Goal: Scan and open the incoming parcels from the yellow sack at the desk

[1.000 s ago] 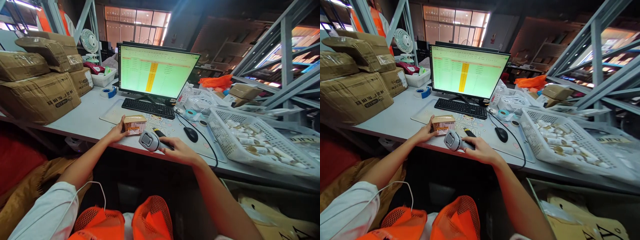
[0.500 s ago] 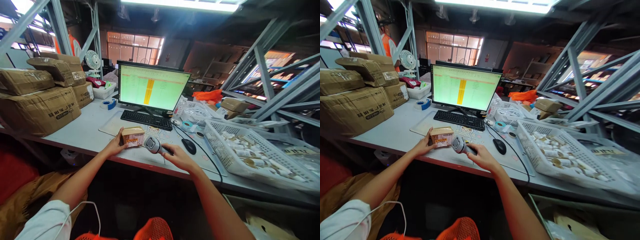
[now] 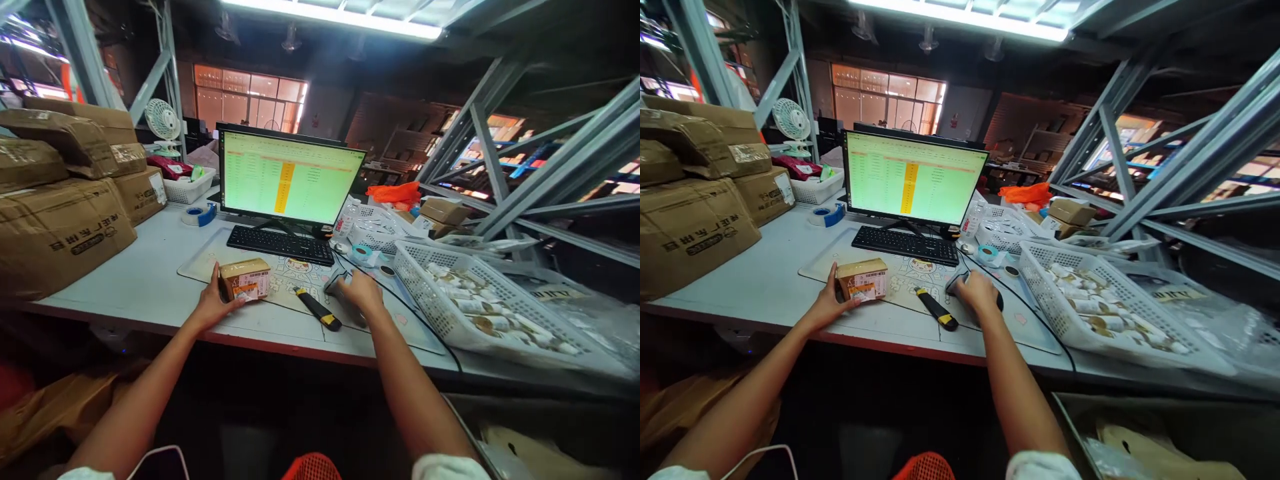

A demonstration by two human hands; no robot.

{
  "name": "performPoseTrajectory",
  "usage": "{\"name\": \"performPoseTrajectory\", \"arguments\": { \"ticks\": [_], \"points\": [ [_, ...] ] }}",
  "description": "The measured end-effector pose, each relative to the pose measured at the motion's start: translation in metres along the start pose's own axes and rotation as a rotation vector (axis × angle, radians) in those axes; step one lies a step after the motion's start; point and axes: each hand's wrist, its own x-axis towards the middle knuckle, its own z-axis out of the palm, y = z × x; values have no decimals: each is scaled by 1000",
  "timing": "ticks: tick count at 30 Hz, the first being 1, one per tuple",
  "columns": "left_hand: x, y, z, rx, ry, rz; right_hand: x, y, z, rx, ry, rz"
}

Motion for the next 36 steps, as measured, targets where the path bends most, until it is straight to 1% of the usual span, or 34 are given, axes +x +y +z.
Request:
{"name": "performPoseTrajectory", "arguments": {
  "ticks": [2,3,6,9,11,14,17,22,26,29,31,33,34,36],
  "points": [
    [2,-1,0,8,7,-30,23,-19,-8,17,75,-28],
    [3,-1,0,14,10,-34,36,-30,-9,23,72,-62],
    [5,-5,0,17,8,30,71,-64,4,38,-41,-161],
    [5,-6,-1,-19,-2,110,94,-85,25,33,-108,-156],
    [5,-5,0,-15,-1,118,103,-90,36,22,-143,-121],
    [6,-3,1,7,2,112,115,-91,44,5,-202,-88],
    [6,-3,2,9,11,113,124,-92,45,-6,-214,-76],
    [6,-4,2,19,9,163,131,-101,39,-4,-255,-138],
    [4,-2,2,17,20,142,122,-112,33,-12,-297,-188],
    [5,-3,2,-14,12,173,99,-118,27,-11,-339,-264],
    [6,-7,3,-36,6,200,74,-116,24,-25,-365,-326],
    [8,-11,4,-45,40,198,41,-107,24,-53,-351,-382],
    [9,-13,4,-40,77,196,23,-100,24,-69,-330,-407],
    [9,-14,3,-5,214,215,-12,-83,29,-92,-282,-443]
  ]
}}
